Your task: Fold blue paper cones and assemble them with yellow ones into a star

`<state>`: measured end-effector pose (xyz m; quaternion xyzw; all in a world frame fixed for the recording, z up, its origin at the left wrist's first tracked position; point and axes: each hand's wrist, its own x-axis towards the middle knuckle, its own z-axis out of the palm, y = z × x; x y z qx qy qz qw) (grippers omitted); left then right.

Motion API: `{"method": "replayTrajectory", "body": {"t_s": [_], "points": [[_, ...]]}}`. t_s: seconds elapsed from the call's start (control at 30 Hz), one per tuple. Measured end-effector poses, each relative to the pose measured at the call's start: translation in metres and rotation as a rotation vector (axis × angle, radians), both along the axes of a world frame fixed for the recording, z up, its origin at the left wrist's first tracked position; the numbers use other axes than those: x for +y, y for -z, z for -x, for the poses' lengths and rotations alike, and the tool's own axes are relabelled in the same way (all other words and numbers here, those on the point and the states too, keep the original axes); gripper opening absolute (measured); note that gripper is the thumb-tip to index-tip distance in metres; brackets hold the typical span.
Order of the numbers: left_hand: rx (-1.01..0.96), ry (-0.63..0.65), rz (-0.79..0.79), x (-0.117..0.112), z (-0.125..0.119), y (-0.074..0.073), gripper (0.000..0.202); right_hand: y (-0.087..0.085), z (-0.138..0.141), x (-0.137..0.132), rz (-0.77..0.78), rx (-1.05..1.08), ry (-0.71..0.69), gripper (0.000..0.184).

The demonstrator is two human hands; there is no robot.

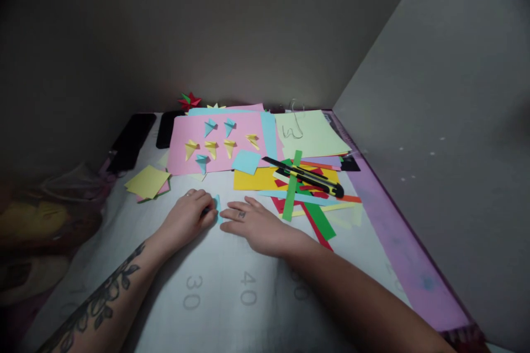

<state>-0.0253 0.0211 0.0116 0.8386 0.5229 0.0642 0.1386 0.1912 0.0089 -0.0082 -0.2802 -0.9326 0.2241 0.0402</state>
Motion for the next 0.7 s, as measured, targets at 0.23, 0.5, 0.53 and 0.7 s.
{"method": "replayTrajectory", "body": {"t_s": [0.23,0.5,0.53,0.7], "points": [[0.043,-0.123,-0.008,-0.002,0.010,0.003,0.009,-0.009,0.000,0.000,0.020,-0.017,-0.019,0.058],[0.033,-0.147,-0.011,-0.002,0.020,0.002,0.009,-0.008,0.002,-0.003,0.010,0.009,-0.012,0.057],[0.031,-0.148,-0.011,-0.002,0.020,0.002,0.010,-0.007,0.002,-0.004,0.009,0.014,-0.013,0.057],[0.023,-0.160,-0.019,-0.003,0.019,0.001,0.011,-0.008,0.006,-0.009,-0.023,-0.002,-0.015,0.052]]}}
